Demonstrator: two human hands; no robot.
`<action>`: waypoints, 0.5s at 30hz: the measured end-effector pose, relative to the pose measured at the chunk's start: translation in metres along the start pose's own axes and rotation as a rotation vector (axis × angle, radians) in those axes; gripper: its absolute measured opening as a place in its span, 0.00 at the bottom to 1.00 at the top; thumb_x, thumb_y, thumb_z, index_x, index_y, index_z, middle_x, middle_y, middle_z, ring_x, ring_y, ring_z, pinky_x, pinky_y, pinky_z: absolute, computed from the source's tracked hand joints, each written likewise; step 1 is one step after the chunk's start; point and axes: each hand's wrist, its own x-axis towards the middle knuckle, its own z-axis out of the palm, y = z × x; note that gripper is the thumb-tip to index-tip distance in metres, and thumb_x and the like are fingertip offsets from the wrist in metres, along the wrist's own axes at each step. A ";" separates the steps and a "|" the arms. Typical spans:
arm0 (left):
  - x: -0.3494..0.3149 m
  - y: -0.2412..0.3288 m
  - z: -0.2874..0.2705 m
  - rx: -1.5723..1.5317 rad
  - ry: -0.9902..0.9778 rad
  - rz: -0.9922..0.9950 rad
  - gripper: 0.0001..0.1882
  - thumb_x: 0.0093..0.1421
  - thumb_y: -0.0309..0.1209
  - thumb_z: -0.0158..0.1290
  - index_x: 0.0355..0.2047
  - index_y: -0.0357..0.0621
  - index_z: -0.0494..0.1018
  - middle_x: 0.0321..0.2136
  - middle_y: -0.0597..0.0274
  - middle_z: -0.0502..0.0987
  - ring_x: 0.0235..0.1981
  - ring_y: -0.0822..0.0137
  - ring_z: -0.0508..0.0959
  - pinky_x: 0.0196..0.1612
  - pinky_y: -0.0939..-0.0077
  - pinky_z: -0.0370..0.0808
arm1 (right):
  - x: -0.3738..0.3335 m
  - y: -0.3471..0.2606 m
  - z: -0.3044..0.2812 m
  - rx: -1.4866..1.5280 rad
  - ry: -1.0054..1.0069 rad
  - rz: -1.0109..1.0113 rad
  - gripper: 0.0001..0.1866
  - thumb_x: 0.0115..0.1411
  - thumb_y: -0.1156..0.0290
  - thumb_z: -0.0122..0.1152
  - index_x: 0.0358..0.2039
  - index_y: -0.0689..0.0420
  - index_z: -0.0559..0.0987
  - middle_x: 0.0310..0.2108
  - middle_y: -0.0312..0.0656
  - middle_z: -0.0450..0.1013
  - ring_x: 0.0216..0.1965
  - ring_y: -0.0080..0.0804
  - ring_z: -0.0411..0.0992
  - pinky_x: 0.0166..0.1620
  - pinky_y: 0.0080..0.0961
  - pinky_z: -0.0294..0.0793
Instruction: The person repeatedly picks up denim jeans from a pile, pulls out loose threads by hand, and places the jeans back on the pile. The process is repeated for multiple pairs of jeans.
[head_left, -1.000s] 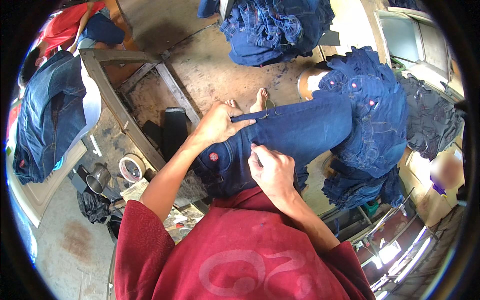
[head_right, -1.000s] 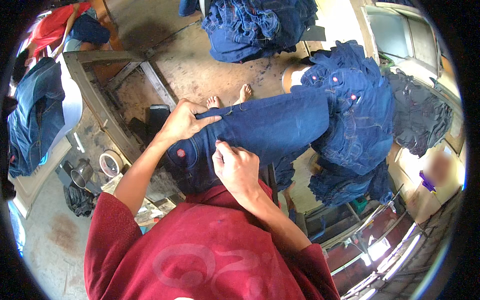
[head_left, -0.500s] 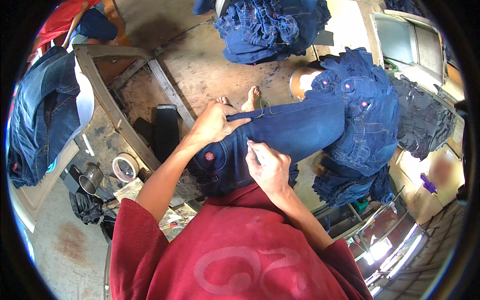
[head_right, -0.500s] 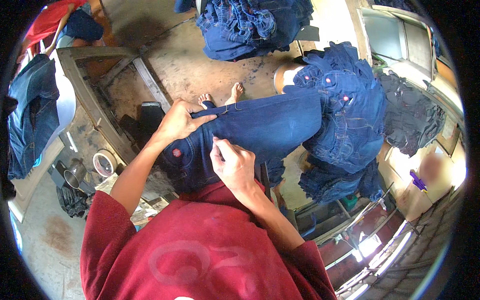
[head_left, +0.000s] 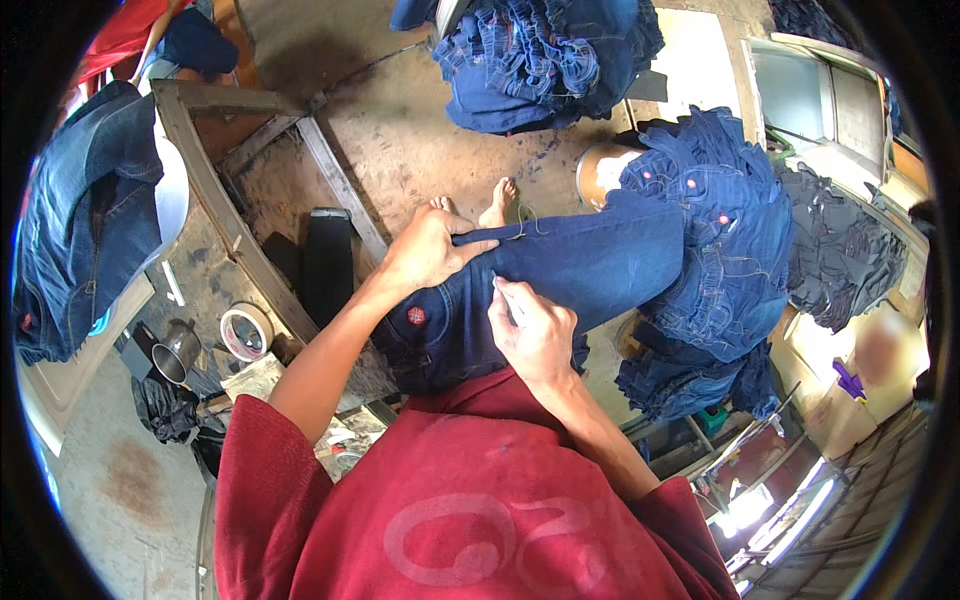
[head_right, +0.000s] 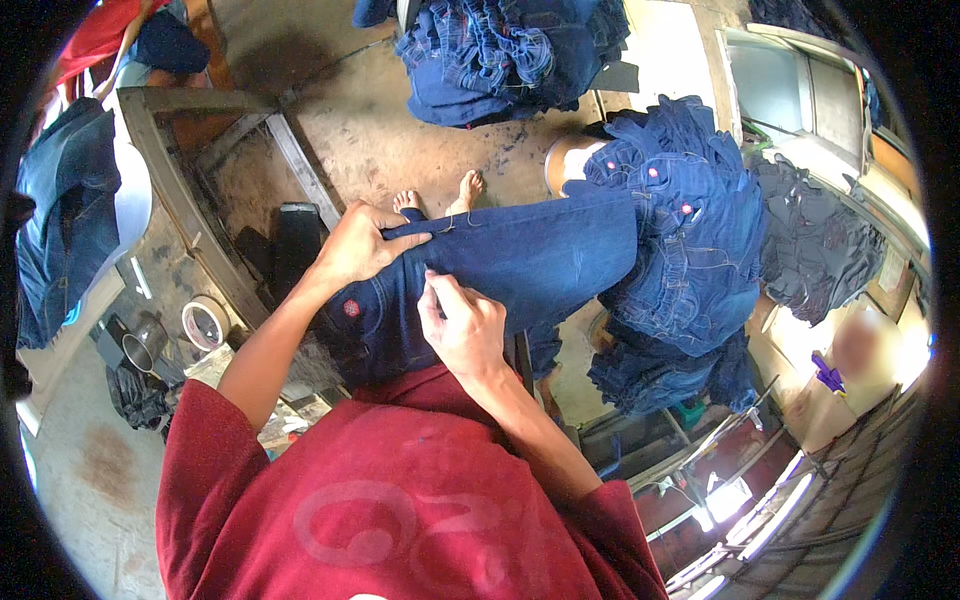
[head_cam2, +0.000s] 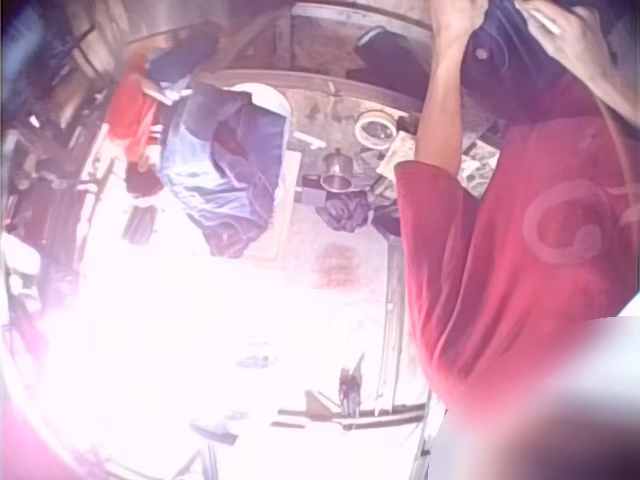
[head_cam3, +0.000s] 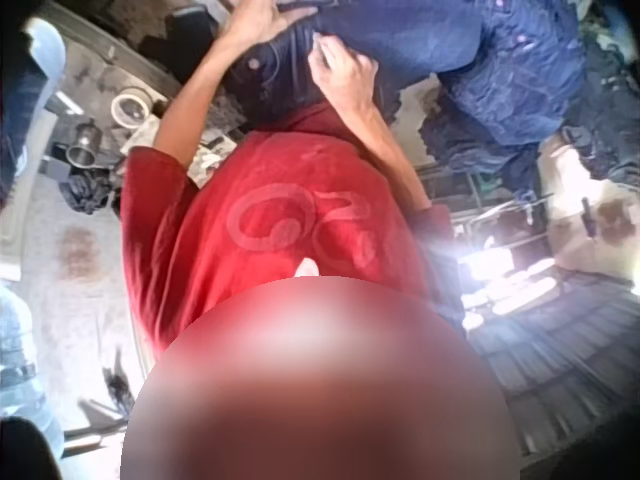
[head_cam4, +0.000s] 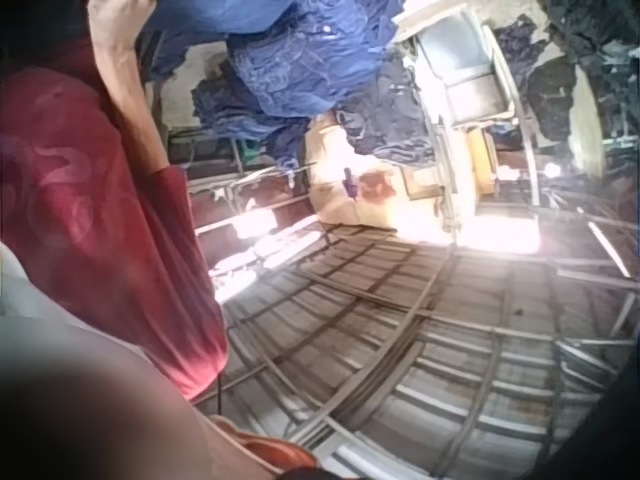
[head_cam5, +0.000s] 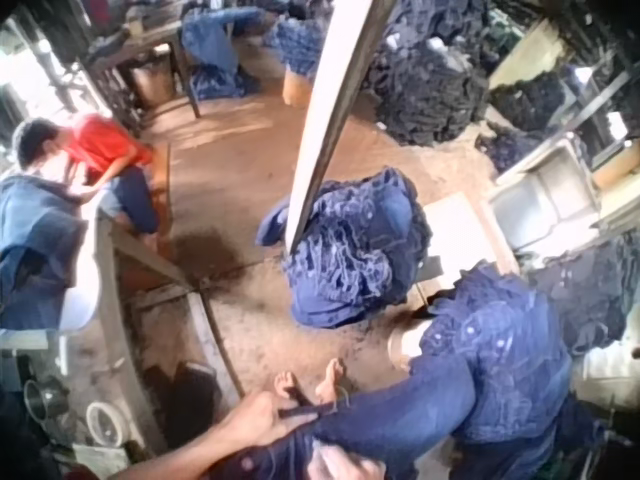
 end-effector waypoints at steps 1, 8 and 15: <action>-0.001 0.001 0.000 0.008 -0.030 -0.057 0.11 0.61 0.34 0.72 0.40 0.43 0.89 0.20 0.44 0.79 0.17 0.69 0.70 0.26 0.63 0.73 | 0.000 0.000 0.000 -0.030 -0.016 -0.009 0.04 0.62 0.76 0.70 0.36 0.56 0.82 0.20 0.45 0.78 0.22 0.42 0.81 0.25 0.39 0.80; 0.000 0.005 -0.002 0.011 -0.011 -0.057 0.11 0.61 0.34 0.72 0.41 0.43 0.90 0.19 0.42 0.78 0.16 0.68 0.70 0.26 0.63 0.73 | -0.003 0.001 -0.011 -0.073 -0.196 0.037 0.04 0.62 0.76 0.69 0.38 0.56 0.82 0.22 0.45 0.80 0.22 0.42 0.81 0.25 0.39 0.81; -0.001 0.005 0.000 -0.016 -0.015 -0.082 0.11 0.61 0.35 0.72 0.38 0.41 0.89 0.21 0.40 0.79 0.16 0.64 0.73 0.27 0.62 0.74 | 0.005 0.004 -0.006 -0.079 -0.102 -0.020 0.05 0.61 0.75 0.70 0.37 0.57 0.82 0.24 0.47 0.81 0.24 0.45 0.82 0.26 0.39 0.82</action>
